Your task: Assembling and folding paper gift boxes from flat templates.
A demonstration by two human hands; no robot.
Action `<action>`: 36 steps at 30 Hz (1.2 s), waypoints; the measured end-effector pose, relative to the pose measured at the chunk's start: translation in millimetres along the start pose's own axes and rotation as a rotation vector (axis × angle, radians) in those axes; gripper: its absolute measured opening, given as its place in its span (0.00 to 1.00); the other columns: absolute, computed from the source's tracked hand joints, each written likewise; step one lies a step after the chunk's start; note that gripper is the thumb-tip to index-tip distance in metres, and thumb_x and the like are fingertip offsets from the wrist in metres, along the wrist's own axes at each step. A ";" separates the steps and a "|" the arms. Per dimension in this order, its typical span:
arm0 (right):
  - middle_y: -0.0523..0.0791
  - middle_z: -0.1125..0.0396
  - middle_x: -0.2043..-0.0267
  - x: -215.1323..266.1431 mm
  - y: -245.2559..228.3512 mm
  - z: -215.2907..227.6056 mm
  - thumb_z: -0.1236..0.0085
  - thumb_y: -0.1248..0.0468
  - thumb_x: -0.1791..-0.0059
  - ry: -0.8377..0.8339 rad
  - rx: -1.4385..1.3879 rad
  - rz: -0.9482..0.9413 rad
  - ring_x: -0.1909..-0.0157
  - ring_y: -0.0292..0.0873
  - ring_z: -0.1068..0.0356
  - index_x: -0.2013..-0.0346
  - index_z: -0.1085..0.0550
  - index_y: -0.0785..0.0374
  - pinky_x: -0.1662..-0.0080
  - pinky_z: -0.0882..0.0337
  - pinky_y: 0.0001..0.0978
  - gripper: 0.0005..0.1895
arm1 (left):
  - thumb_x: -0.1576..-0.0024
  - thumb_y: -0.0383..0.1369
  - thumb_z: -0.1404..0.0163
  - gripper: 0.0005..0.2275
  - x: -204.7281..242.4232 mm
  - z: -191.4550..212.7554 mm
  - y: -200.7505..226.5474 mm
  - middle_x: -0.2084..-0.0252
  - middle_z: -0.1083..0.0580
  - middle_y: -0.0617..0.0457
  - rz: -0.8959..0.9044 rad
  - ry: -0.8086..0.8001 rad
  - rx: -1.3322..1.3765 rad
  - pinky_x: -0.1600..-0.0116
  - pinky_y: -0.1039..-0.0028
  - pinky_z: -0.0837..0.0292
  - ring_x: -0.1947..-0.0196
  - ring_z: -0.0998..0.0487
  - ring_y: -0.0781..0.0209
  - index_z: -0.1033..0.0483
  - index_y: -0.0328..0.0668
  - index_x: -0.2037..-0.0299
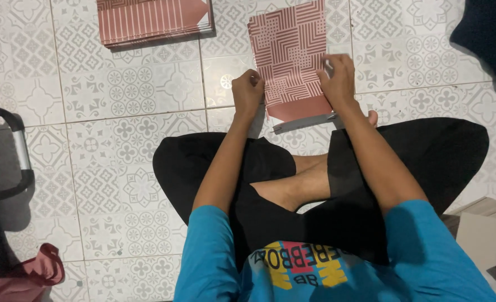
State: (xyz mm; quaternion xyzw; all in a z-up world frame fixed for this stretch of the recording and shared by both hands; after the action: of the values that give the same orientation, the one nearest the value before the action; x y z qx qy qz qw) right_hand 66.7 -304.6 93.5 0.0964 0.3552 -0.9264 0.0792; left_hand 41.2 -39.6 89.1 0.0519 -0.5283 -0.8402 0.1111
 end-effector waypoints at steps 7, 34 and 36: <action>0.50 0.32 0.54 4.2 -29.4 -33.8 0.39 0.72 0.53 -0.220 0.157 0.366 0.48 0.55 0.31 0.60 0.19 0.62 0.44 0.29 0.43 0.08 | 0.48 0.33 0.39 0.06 -5.7 -16.0 -29.6 0.59 0.24 0.49 -0.100 -0.005 -0.325 0.48 0.56 0.24 0.51 0.24 0.44 0.19 0.44 0.65; 0.55 0.42 0.27 14.9 -98.9 -85.7 0.58 0.59 0.44 -0.288 0.368 0.550 0.45 0.55 0.40 0.39 0.30 0.77 0.49 0.41 0.43 0.26 | 0.35 0.40 0.59 0.28 -12.7 -56.8 -77.4 0.20 0.61 0.44 -0.295 -0.174 -0.701 0.24 0.37 0.65 0.21 0.59 0.42 0.47 0.46 0.24; 0.56 0.43 0.27 11.0 -96.3 -92.6 0.57 0.60 0.44 -0.269 0.373 0.502 0.45 0.55 0.40 0.35 0.34 0.78 0.49 0.41 0.44 0.28 | 0.32 0.42 0.65 0.27 -11.8 -55.8 -76.8 0.20 0.58 0.52 -0.290 -0.249 -0.716 0.23 0.41 0.72 0.20 0.63 0.45 0.50 0.44 0.23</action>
State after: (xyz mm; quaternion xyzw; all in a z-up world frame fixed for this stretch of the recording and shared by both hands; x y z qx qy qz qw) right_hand 46.6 -172.3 85.3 0.0705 0.1310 -0.9316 0.3317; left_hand 53.9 -53.6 -4.7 -0.0184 -0.1991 -0.9778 -0.0622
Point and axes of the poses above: each hand's wrist, its own x-axis away from the middle knuckle, its own z-axis out of the back of the hand, y = z × x, the point moved 6 cm from there along -x, towards the middle knuckle
